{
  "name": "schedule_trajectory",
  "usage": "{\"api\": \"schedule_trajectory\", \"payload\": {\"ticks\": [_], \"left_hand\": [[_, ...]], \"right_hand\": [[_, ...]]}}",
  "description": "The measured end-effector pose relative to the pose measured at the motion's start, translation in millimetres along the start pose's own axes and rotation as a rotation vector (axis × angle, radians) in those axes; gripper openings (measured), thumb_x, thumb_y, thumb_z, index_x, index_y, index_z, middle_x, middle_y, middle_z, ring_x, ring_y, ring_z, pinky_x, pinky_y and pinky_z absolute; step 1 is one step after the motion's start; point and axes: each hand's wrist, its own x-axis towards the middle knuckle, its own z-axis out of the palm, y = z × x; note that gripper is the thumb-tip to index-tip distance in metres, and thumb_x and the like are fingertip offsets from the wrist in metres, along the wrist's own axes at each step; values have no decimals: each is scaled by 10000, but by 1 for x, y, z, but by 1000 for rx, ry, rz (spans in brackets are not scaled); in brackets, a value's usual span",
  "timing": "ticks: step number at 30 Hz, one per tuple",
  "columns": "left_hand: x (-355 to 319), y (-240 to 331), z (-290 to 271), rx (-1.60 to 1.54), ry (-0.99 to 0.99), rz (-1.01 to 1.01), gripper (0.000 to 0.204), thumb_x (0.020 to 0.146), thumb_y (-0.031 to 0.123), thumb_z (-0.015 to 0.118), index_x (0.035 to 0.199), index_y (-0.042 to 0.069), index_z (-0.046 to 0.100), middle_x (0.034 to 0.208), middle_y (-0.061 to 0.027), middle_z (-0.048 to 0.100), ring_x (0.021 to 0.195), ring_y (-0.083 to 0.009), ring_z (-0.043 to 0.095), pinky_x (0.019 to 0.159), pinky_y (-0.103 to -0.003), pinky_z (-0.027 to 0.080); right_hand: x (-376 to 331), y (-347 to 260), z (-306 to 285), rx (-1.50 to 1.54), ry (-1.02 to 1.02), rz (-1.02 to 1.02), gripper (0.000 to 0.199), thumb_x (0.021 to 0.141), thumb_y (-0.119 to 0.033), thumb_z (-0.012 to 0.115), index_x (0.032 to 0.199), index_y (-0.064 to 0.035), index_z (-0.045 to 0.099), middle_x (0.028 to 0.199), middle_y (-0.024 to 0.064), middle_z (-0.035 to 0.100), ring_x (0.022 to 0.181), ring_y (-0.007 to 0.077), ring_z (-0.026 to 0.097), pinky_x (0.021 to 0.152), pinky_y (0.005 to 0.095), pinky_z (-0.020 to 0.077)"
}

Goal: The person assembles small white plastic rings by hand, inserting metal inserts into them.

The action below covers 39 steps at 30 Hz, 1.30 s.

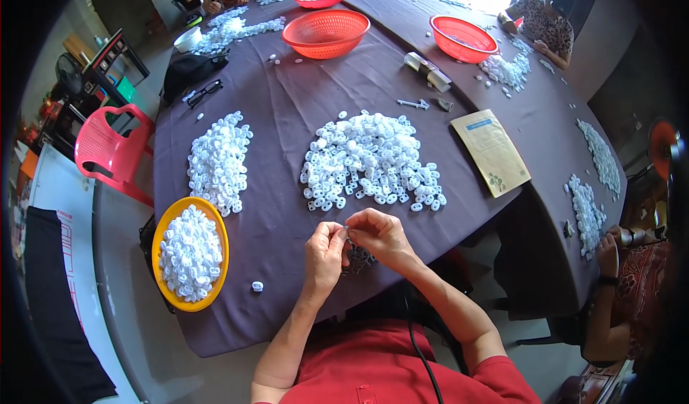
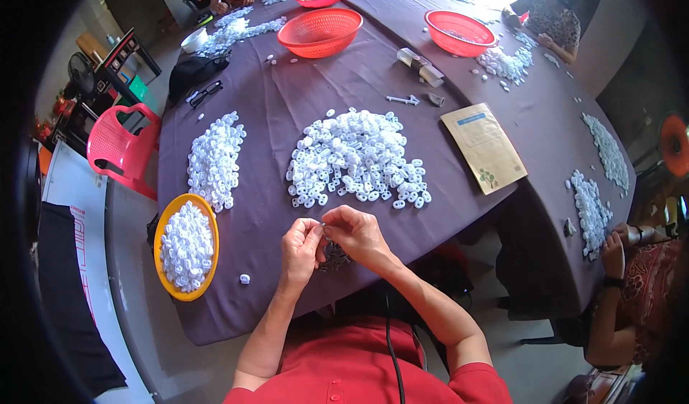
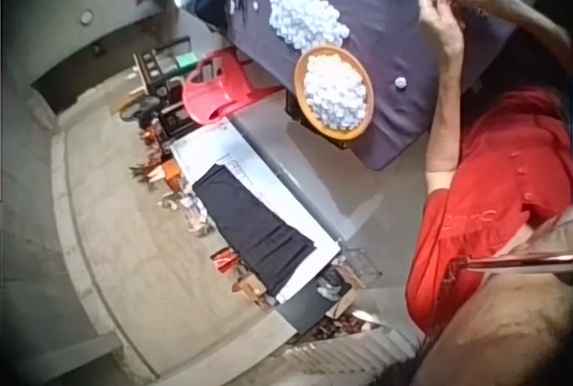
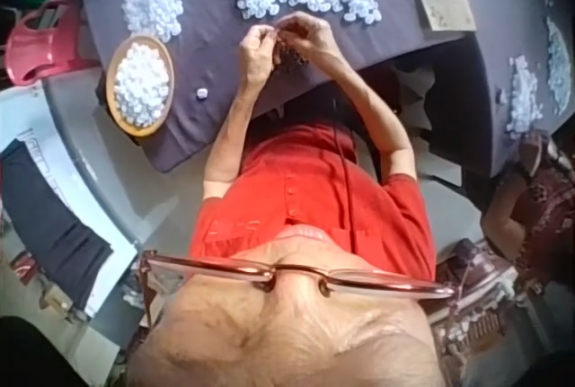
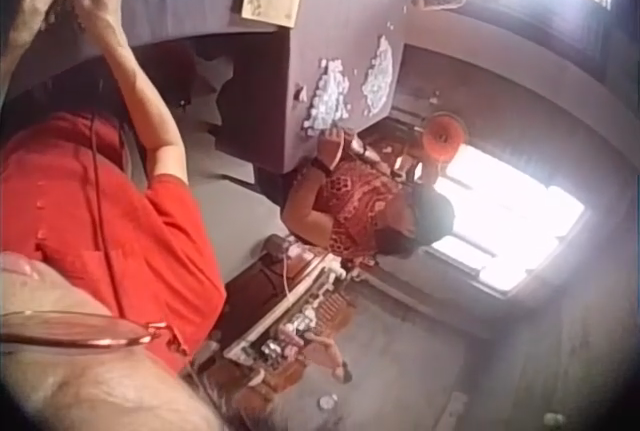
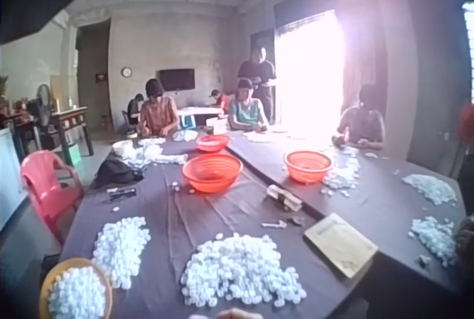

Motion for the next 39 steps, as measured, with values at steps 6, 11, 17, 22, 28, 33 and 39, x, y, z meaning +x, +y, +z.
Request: {"api": "schedule_trajectory", "payload": {"ticks": [6, 11, 17, 22, 28, 33, 39], "left_hand": [[0, 4, -1, 7, -52, -96, 154, 971, 183, 473, 884, 64, 518, 629, -15, 547, 414, -51, 447, 353, -201, 338], [-3, 5, -2, 32, -52, -117, 209, 979, 227, 454, 875, 55, 514, 608, -17, 538, 401, -65, 448, 354, -218, 345], [-8, 3, -4, 94, -49, -65, 235, 989, 239, 430, 863, 61, 520, 609, -13, 537, 402, -58, 446, 343, -203, 336], [-10, 2, -4, 213, 11, -6, 246, 985, 227, 435, 863, 36, 530, 600, -24, 537, 414, -71, 447, 380, -233, 360], [-8, 2, -6, 144, -2, -120, 275, 980, 225, 442, 834, 15, 542, 573, -30, 537, 413, -71, 451, 374, -243, 352], [-9, -5, -5, 188, 85, 41, 306, 972, 250, 467, 785, 21, 541, 550, -23, 523, 413, -68, 449, 373, -246, 346], [-11, -8, -2, -28, -12, 23, 211, 975, 222, 470, 889, 35, 518, 623, -21, 547, 447, -67, 470, 396, -229, 369]], "right_hand": [[-7, -9, 1, -173, 35, -147, 143, 811, 35, 637, 951, 15, 618, 863, 20, 650, 812, 74, 617, 725, 223, 499], [-7, -3, 3, 204, -8, -45, 110, 807, 33, 645, 901, 1, 598, 806, 5, 637, 768, 61, 601, 684, 226, 491], [-8, 2, 4, 149, 4, -41, 93, 811, 40, 641, 885, -7, 609, 806, 2, 637, 762, 53, 580, 689, 219, 485], [-7, 3, 5, 159, 1, -24, 134, 806, 85, 625, 905, -6, 623, 848, 3, 637, 796, 55, 581, 730, 217, 486], [-6, -5, 11, 100, -10, -9, 117, 810, 82, 613, 881, -12, 614, 838, -13, 624, 790, 43, 571, 723, 202, 471], [-3, -13, 15, 82, -12, -24, 112, 800, 74, 623, 864, -17, 611, 821, -23, 616, 781, 37, 567, 701, 188, 461], [-3, -3, 8, 286, -7, 46, 93, 833, 72, 576, 890, 0, 595, 770, 49, 627, 635, 121, 611, 603, 246, 498]]}}
